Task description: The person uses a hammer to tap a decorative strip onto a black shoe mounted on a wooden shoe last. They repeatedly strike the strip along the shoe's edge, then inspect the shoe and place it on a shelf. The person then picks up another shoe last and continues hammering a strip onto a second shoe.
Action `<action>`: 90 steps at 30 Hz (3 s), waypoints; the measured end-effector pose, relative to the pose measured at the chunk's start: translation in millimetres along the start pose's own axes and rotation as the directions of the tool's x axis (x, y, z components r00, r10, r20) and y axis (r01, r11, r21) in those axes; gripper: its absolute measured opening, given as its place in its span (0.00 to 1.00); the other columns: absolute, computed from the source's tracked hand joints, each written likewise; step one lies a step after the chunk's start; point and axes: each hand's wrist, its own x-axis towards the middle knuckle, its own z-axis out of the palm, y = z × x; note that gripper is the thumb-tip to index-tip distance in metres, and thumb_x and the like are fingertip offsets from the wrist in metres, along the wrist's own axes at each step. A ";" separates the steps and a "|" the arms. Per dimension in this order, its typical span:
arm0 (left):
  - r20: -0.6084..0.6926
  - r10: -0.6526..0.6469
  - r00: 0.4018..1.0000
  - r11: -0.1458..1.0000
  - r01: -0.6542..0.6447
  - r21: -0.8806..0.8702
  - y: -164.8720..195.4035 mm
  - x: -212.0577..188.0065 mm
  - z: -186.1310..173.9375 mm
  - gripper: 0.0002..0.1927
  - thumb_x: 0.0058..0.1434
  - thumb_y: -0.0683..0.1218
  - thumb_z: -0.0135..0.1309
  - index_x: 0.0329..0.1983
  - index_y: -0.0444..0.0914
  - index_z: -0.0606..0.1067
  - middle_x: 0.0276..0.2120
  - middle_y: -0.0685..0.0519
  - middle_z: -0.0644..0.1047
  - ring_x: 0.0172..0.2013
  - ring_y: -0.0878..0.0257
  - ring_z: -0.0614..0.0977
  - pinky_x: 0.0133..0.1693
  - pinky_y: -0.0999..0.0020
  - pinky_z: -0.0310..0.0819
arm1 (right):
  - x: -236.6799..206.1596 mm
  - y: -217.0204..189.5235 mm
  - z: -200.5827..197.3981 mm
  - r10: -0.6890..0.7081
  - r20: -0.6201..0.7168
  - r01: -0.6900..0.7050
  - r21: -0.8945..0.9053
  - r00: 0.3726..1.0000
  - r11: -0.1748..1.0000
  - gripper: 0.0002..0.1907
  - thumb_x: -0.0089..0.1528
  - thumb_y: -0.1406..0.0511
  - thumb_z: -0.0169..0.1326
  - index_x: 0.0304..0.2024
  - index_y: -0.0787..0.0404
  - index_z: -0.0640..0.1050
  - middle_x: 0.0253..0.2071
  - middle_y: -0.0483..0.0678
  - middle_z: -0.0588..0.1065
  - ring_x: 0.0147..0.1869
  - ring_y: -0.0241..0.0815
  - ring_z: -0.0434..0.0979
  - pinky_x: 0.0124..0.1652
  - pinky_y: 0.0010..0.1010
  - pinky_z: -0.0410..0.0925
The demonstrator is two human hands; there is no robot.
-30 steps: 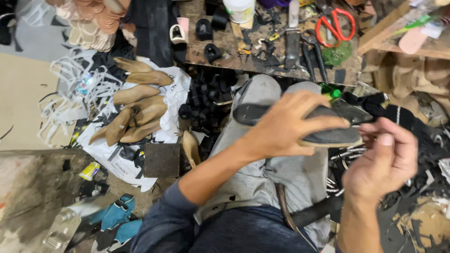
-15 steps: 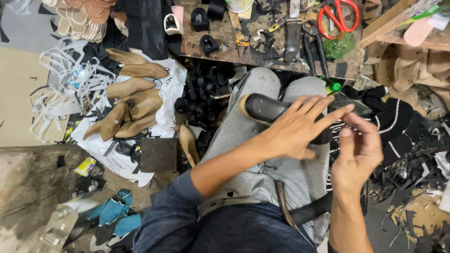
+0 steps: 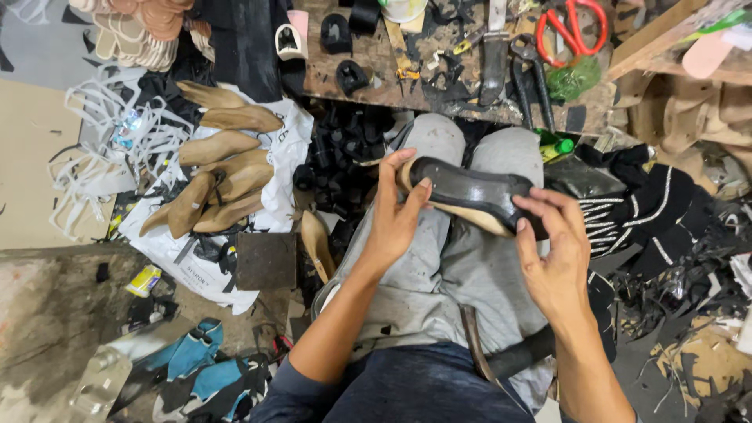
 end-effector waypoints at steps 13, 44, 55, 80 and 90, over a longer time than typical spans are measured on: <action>0.240 0.475 0.847 0.417 -0.457 0.786 48.9 -8.9 27.1 0.33 0.56 0.44 0.60 0.66 0.46 0.66 0.61 0.40 0.68 0.65 0.42 0.67 0.63 0.48 0.59 | -21.7 22.0 9.3 0.145 -0.173 -0.077 0.351 0.974 0.933 0.22 0.68 0.75 0.51 0.64 0.66 0.67 0.61 0.53 0.64 0.65 0.45 0.72 0.64 0.36 0.69; 0.779 -0.290 0.555 0.514 0.777 -0.363 32.2 -81.2 40.7 0.42 0.61 0.56 0.63 0.72 0.35 0.62 0.53 0.38 0.77 0.48 0.51 0.83 0.52 0.55 0.80 | 7.5 -37.6 -66.1 -0.171 0.252 0.035 0.467 0.953 0.884 0.27 0.57 0.67 0.59 0.61 0.64 0.76 0.38 0.45 0.73 0.44 0.37 0.71 0.48 0.27 0.67; 0.743 -0.311 0.592 0.569 0.742 -0.354 40.0 -92.8 34.8 0.43 0.57 0.54 0.65 0.72 0.34 0.62 0.52 0.40 0.77 0.48 0.53 0.82 0.52 0.56 0.79 | 21.3 -55.8 -61.9 -0.313 0.357 0.144 0.427 0.880 0.893 0.19 0.57 0.64 0.62 0.50 0.64 0.80 0.36 0.48 0.77 0.40 0.41 0.77 0.42 0.30 0.69; 0.048 -0.195 0.980 0.978 0.198 -0.065 -40.3 35.0 -13.9 0.32 0.71 0.57 0.44 0.70 0.31 0.63 0.58 0.46 0.74 0.61 0.60 0.72 0.67 0.62 0.56 | 28.9 106.1 50.9 0.543 -0.190 -0.252 0.730 0.818 0.635 0.17 0.64 0.56 0.59 0.37 0.66 0.84 0.22 0.41 0.72 0.24 0.29 0.65 0.24 0.24 0.60; 0.032 -0.100 0.994 0.994 0.099 0.040 -35.8 17.8 -8.8 0.40 0.71 0.64 0.43 0.75 0.33 0.54 0.65 0.40 0.66 0.63 0.54 0.70 0.66 0.57 0.60 | -9.3 179.2 21.5 0.534 -0.071 -0.310 0.747 0.843 0.588 0.21 0.71 0.54 0.50 0.48 0.64 0.84 0.32 0.47 0.77 0.31 0.34 0.72 0.31 0.26 0.67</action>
